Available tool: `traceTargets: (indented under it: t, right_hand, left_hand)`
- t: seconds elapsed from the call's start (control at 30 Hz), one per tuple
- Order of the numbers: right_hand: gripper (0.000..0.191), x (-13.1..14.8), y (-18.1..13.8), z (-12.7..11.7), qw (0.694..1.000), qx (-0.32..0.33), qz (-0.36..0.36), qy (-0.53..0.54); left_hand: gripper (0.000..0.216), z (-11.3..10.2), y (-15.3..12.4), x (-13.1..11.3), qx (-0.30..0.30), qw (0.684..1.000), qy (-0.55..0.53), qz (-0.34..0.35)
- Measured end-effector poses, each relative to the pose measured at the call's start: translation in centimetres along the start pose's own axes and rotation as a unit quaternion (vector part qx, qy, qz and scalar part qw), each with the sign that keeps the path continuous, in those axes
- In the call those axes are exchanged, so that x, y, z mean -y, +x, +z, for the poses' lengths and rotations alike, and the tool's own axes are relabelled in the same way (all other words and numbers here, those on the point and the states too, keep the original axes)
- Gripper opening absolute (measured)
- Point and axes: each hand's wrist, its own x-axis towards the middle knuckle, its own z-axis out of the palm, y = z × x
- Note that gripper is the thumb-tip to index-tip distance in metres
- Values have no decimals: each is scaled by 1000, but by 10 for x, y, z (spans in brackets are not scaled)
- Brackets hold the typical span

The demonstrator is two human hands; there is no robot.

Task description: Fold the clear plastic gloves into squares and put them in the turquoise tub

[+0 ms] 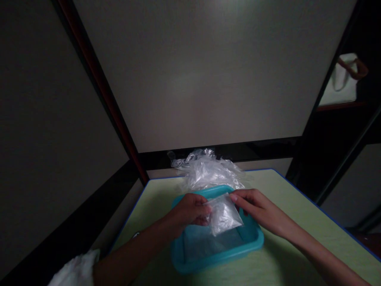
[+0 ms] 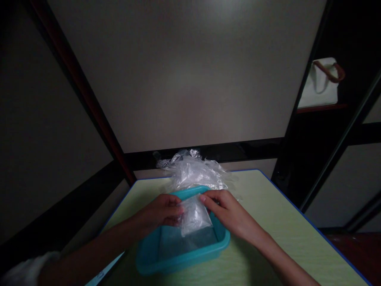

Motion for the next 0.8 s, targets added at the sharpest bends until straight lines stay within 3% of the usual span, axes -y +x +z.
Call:
traceTargets:
  t: [0.2,0.37,0.67,0.8]
  right_hand:
    - [32,-5,4,-8,993,-30,-31,-113]
    - [32,-3,1,-14,983,-46,-26,-174]
    - [29,5,-3,-18,977,-39,-52,-204]
    - [28,4,-4,-19,973,-46,-52,-218]
  left_hand:
    - [21,6,24,23,-35,998,46,-38]
    - [20,12,42,39,-90,988,120,-34]
    - [29,25,38,35,-193,934,274,120]
    - [31,31,27,25,-202,910,312,185]
